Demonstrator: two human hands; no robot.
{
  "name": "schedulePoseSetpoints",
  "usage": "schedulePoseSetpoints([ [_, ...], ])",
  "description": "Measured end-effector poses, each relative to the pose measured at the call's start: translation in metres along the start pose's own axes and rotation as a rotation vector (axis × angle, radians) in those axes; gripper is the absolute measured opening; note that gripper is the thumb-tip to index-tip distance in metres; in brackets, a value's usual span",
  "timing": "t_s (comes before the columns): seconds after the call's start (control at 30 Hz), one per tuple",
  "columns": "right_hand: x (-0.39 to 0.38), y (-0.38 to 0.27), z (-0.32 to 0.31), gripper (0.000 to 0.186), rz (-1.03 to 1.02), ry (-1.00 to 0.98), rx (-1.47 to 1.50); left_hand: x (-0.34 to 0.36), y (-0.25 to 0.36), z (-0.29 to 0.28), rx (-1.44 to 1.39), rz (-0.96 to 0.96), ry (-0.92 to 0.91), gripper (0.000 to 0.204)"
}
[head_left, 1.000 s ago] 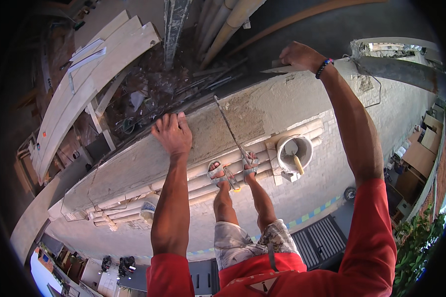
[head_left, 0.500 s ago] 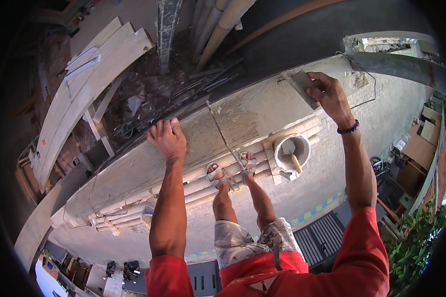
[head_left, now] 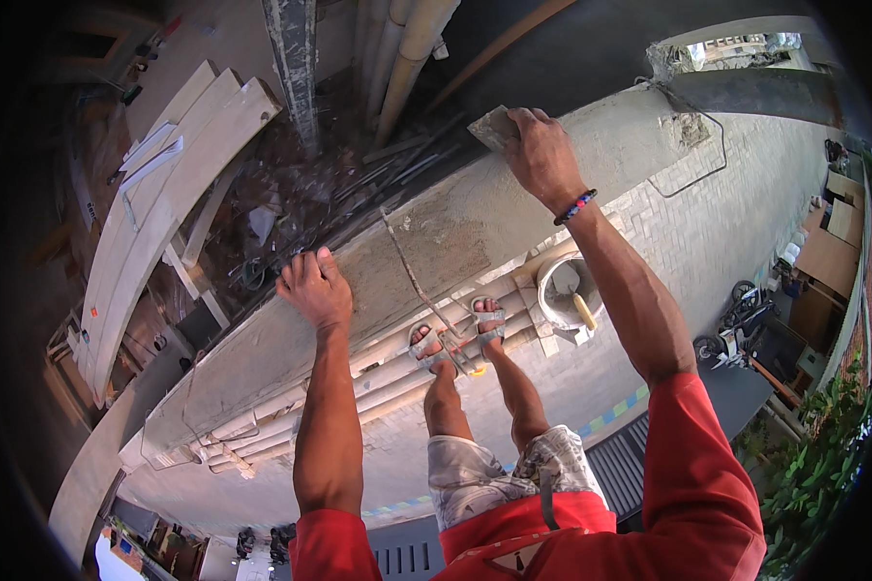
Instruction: The person scoops cement from a bucket with a trowel and applies it to a wooden surface, smoothing it with a flat tool. The person repeatedly scoops and spreads the cement along the length of the surface.
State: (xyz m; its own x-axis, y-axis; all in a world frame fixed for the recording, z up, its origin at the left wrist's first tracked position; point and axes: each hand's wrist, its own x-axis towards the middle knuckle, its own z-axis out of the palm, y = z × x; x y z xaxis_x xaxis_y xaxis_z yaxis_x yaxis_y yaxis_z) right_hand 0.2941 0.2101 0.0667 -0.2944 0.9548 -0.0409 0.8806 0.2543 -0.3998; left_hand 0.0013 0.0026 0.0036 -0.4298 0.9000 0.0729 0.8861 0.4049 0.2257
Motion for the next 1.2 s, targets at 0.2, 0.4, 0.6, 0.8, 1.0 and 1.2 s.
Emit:
schedulePoseSetpoints([
  [0.2,0.034,-0.069,0.049,0.036,-0.207,-0.016,0.333,0.008,-0.001,0.003,-0.007,0.009,0.033,0.038],
  [0.4,0.021,0.012,-0.039,0.035,-0.111,0.237,0.309,0.002,-0.002,-0.004,0.019,0.021,0.029,0.039],
  [0.6,-0.007,0.093,-0.048,0.036,0.161,0.129,0.292,0.001,0.001,0.001,-0.005,0.027,0.045,0.038],
  [0.8,-0.090,-0.026,0.024,0.042,-0.124,-0.019,0.301,0.002,-0.002,0.003,-0.013,0.023,0.057,0.040],
  [1.0,-0.126,-0.031,-0.011,0.039,-0.111,-0.132,0.484,0.000,-0.008,0.005,0.022,0.007,0.042,0.039],
  [1.2,-0.041,0.133,-0.065,0.035,0.282,0.415,0.258,0.002,-0.007,0.002,0.045,0.016,0.036,0.040],
])
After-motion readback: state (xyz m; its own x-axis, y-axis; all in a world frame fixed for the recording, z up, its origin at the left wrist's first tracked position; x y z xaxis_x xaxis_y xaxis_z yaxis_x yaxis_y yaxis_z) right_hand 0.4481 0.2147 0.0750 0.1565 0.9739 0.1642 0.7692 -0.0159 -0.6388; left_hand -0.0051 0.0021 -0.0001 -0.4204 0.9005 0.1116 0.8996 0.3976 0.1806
